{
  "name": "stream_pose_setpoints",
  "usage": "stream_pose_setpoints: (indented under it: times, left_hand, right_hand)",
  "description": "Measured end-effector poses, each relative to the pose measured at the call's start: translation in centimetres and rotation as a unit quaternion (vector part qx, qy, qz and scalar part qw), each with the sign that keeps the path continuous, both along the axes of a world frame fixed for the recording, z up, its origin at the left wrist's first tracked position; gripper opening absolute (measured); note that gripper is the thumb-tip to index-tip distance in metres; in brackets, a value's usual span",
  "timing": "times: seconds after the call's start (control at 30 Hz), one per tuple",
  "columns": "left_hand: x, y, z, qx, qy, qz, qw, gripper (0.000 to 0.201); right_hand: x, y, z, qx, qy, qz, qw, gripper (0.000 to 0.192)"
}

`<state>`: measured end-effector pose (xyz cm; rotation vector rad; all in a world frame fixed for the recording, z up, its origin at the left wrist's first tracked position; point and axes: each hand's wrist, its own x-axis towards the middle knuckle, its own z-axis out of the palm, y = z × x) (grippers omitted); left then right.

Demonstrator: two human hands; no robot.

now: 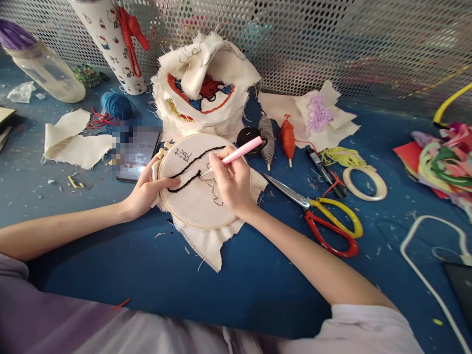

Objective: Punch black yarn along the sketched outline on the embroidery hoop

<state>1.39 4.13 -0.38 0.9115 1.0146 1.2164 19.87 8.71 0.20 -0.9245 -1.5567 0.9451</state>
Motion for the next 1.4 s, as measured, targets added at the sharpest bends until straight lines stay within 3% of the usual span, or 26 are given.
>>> stream_pose_setpoints:
  times: [0.27,0.57,0.7,0.77,0.87,0.97,1.4]
  left_hand:
    - [-0.2,-0.2,-0.2,0.022,0.019,0.000,1.000,0.050]
    - [-0.1,-0.2,-0.3,0.024,0.006,-0.002,1.000,0.047]
    - [-0.1,-0.2,-0.1,0.026,-0.002,-0.010,1.000,0.047]
    - [0.0,-0.2,0.0,0.027,-0.001,-0.010,1.000,0.048]
    - [0.1,-0.1,0.3,0.014,0.012,0.008,1.000,0.048]
    - [0.2,-0.1,0.5,-0.005,0.024,0.018,1.000,0.050]
    - [0.2,-0.1,0.6,-0.002,0.031,0.018,0.999,0.050]
  right_hand:
    - [-0.5,-0.7,0.5,0.172,-0.144,0.034,0.974,0.030]
    - [-0.6,-0.5,0.5,0.161,-0.153,0.052,0.974,0.031]
    - [-0.8,-0.5,0.4,0.189,-0.202,0.074,0.958,0.033]
    - [-0.8,-0.5,0.4,0.161,-0.183,0.077,0.967,0.035]
    - [-0.5,-0.5,0.3,0.057,-0.073,0.067,0.993,0.032]
    - [-0.2,-0.1,0.2,-0.010,0.032,0.049,0.998,0.029]
    - [-0.2,0.3,0.2,-0.056,0.070,0.038,0.995,0.029]
